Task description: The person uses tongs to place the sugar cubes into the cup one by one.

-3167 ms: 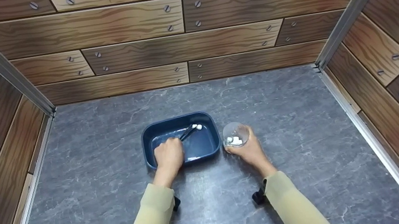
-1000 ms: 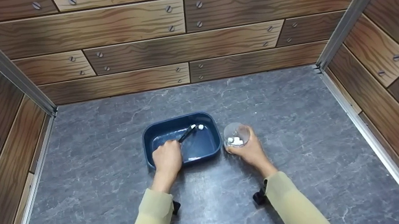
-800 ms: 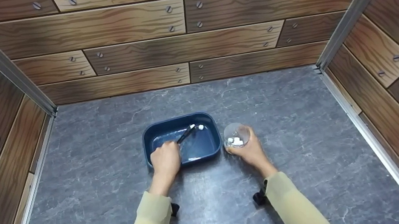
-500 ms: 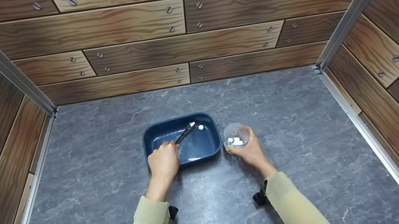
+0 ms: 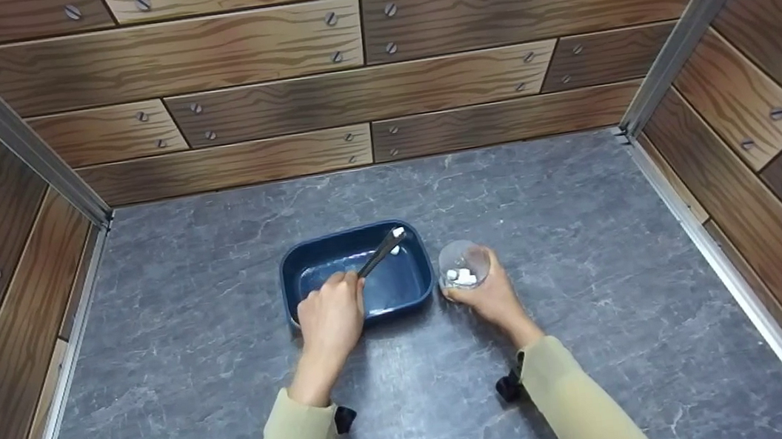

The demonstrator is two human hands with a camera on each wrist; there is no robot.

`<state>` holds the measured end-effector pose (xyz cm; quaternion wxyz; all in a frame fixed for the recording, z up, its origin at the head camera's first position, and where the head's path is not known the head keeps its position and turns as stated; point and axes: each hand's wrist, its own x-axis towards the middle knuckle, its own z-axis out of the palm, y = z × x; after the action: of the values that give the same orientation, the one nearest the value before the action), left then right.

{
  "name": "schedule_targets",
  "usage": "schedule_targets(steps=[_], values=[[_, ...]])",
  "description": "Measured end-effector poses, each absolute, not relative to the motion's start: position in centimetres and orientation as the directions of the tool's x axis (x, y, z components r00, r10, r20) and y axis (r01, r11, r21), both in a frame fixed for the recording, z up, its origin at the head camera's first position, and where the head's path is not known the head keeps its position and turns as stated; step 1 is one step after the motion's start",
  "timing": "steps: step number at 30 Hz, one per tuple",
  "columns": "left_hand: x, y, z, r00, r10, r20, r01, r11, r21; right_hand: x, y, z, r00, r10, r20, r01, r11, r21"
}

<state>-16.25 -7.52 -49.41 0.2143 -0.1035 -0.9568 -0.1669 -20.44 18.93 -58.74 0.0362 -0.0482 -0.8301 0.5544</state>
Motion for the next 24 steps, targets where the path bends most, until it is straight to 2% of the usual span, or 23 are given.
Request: schedule_targets(steps=[12, 24], values=[[-15.2, -5.3, -48.0, -0.85, 0.239, 0.47, 0.395, 0.879, 0.268, -20.6, 19.1, -58.8, -0.993, 0.118, -0.01, 0.056, 0.394, -0.917], [-14.7, -2.6, -48.9, -0.829, 0.325, 0.454, 0.456, 0.863, 0.216, -20.4, 19.1, -58.9, -0.994, 0.103, 0.024, 0.016, 0.372, -0.928]])
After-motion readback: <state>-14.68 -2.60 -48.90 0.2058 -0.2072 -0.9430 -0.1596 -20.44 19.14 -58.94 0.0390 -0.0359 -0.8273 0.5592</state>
